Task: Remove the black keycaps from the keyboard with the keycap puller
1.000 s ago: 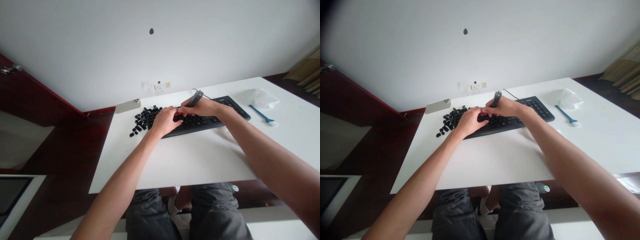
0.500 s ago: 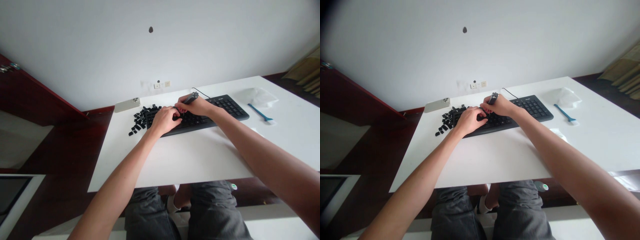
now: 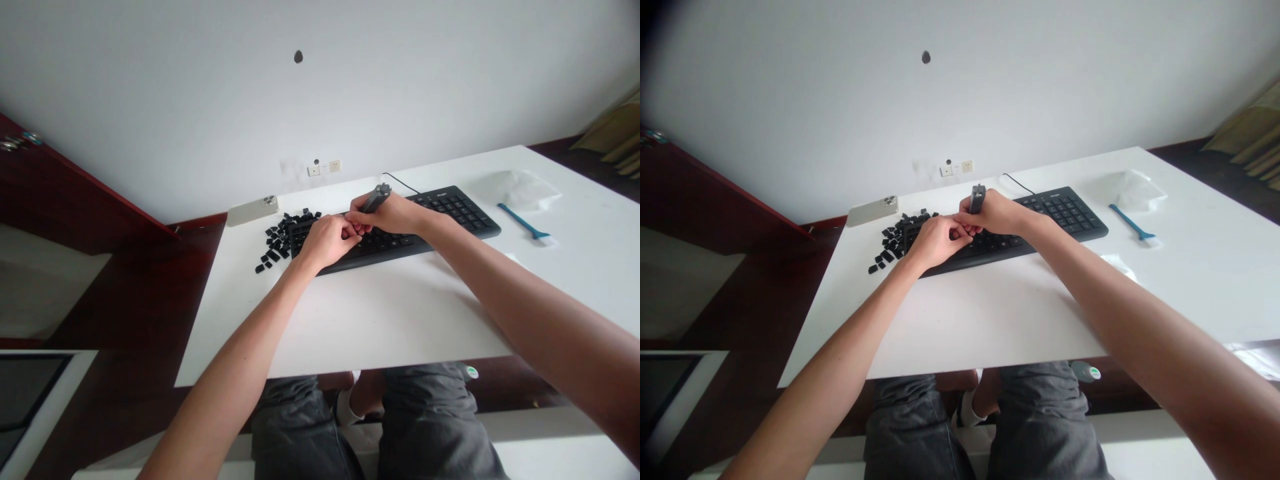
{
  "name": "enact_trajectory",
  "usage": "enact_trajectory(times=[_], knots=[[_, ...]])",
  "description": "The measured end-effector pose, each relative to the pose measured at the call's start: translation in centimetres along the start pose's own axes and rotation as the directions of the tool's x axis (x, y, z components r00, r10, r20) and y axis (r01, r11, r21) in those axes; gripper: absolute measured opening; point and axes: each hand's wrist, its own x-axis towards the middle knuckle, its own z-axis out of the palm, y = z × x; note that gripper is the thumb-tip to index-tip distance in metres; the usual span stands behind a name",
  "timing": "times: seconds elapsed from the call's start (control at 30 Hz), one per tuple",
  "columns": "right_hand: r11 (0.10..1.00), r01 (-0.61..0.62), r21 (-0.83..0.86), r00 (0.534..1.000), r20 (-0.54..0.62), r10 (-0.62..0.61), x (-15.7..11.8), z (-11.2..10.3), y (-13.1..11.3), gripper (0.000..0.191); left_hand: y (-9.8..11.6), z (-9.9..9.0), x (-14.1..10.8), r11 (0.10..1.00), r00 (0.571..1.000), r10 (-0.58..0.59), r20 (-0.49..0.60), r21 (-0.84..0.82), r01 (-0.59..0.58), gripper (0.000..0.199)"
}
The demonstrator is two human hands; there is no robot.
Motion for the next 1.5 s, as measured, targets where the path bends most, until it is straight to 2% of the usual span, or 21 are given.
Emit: enact_trajectory(times=[0.07,0.27,0.43,0.53,0.63,0.73,0.83,1.0,1.23,1.43,1.5], knots=[[0.998,0.003,-0.055,1.0,-0.01,-0.004,-0.6,-0.1,-0.4,0.036,0.2,-0.1,-0.1,1.0,1.0,-0.013,0.013,0.006,0.013,0.017],[0.988,-0.016,-0.15,0.996,-0.085,0.003,-2.1,0.2,-0.8,0.035,0.0,0.0,-0.1,0.999,1.0,0.025,-0.013,0.047,-0.024,0.01],[0.969,0.036,-0.243,0.988,-0.14,-0.072,-3.3,1.1,-0.8,0.042,-0.4,0.2,0.0,0.996,0.999,0.027,-0.023,0.088,-0.025,0.015],[0.953,0.017,-0.302,0.978,-0.193,-0.079,-4.3,1.8,-0.8,0.045,-0.2,0.2,-0.1,0.998,1.0,0.018,-0.02,0.058,-0.017,0.015],[0.948,0.032,-0.317,0.967,-0.23,-0.109,-5.3,2.3,-0.8,0.043,-0.1,0.4,-0.2,0.995,0.997,0.071,-0.033,0.074,-0.069,0.004],[0.939,0.076,-0.337,0.944,-0.28,-0.176,-5.9,2.9,-0.4,0.038,-0.3,0.7,-0.4,0.986,0.993,0.115,-0.038,0.124,-0.109,0.01],[0.942,0.07,-0.329,0.92,-0.345,-0.188,-6.0,3.6,0.3,0.032,-0.8,1.0,-0.4,0.98,0.986,0.161,-0.039,0.126,-0.155,0.017],[0.945,0.084,-0.315,0.927,-0.323,-0.19,-5.9,4.5,1.3,0.031,-1.0,1.3,-0.3,0.98,0.985,0.166,-0.056,0.119,-0.158,0.016],[0.941,0.067,-0.332,0.91,-0.367,-0.194,-5.9,4.8,1.5,0.034,-1.0,1.3,-0.4,0.985,0.987,0.155,-0.044,0.082,-0.151,0.014],[0.904,0.177,-0.39,0.873,-0.362,-0.327,-5.7,4.9,2.3,0.024,-1.0,1.2,-0.4,0.983,0.986,0.165,-0.025,0.087,-0.162,0.017],[0.901,0.183,-0.392,0.87,-0.363,-0.334,-5.7,5.0,2.4,0.02,-0.9,1.1,-0.4,0.981,0.986,0.165,-0.009,0.105,-0.164,0.018]])
